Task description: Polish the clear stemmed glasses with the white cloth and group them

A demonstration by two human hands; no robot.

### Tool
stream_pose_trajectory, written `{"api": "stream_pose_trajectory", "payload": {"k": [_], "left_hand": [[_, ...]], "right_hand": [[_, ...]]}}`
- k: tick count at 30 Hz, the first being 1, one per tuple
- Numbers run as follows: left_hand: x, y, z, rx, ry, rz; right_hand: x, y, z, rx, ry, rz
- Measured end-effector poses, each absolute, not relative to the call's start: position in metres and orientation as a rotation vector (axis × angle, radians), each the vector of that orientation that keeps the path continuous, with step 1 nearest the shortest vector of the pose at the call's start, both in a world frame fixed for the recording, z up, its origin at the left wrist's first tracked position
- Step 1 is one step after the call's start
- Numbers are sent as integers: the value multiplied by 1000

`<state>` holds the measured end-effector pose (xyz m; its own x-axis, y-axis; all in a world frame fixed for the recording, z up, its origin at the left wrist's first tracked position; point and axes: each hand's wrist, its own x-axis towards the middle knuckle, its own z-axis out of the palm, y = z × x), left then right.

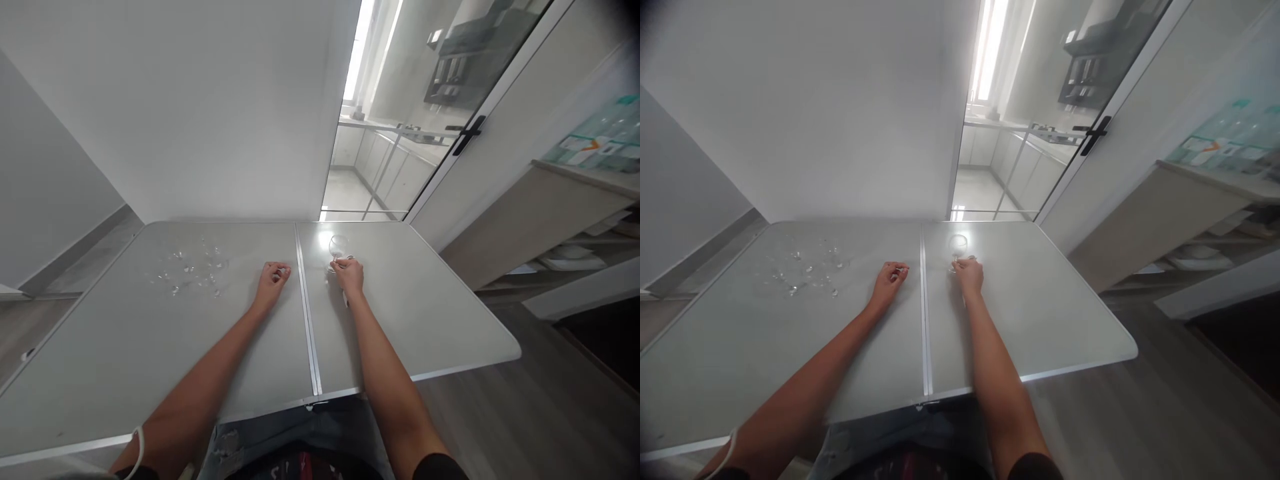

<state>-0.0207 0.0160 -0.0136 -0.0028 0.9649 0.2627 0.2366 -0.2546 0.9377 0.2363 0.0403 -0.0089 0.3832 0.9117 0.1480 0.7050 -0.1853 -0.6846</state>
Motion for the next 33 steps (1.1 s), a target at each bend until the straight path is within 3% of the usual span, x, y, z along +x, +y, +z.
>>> {"api": "stream_pose_trajectory", "payload": {"k": [20, 33], "left_hand": [[-21, 17, -18, 1510, 1292, 1285], [-21, 16, -22, 1564, 1267, 1309]], "right_hand": [[248, 74, -6, -2145, -1270, 379], [263, 12, 16, -2181, -1263, 132]]}}
